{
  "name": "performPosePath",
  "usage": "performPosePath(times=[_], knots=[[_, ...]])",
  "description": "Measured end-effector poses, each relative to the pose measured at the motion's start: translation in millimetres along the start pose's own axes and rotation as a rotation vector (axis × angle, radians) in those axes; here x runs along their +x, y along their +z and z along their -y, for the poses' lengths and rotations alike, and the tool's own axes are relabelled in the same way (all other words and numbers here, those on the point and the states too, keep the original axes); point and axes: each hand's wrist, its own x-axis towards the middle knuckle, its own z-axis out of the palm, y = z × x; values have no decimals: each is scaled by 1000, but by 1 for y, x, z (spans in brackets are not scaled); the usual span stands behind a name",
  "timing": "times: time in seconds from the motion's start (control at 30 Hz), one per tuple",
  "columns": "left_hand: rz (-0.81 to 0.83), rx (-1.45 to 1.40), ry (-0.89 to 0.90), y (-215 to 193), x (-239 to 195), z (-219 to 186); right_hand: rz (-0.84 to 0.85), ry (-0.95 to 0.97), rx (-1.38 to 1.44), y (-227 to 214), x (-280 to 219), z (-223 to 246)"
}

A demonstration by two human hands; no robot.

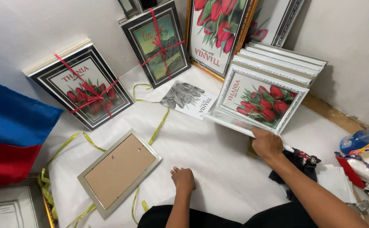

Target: Clean and prepare picture frames using a cloth and a brush

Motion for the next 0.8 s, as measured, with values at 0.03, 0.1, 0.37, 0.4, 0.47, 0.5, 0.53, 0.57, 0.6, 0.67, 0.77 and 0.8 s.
performPosePath(times=[0.03, 0.1, 0.37, 0.4, 0.47, 0.5, 0.53, 0.57, 0.6, 0.67, 0.77, 0.8], knots=[[-7, -3, 0, 6, 3, 3, -7, -4, -1, 2, -5, -3], [-68, -99, 24, 24, 4, 10, -308, -278, -161, 8, -19, -9], [-206, -844, 33, -29, -78, 32, 81, -142, 144, -79, -74, 14], [-322, -1074, 59, -45, -96, 32, 196, -123, 158, -92, -79, 20], [-409, -1093, 152, -44, -102, 41, 301, -109, 202, -93, -74, 15], [-498, -1110, 242, -43, -106, 46, 408, -98, 245, -94, -72, 14], [-497, -1110, 240, -44, -113, 48, 410, -98, 246, -82, -68, 10], [-506, -1139, 305, -46, -119, 49, 469, -120, 273, -71, -60, 7], [-515, -1168, 370, -48, -125, 51, 529, -142, 299, -60, -52, 5], [-560, -1171, 357, -41, -133, 48, 510, -151, 345, -66, -60, 18], [-632, -1122, 236, -34, -130, 41, 441, -151, 341, -97, -81, 52], [-649, -1067, 126, -29, -128, 39, 393, -135, 293, -110, -93, 65]])
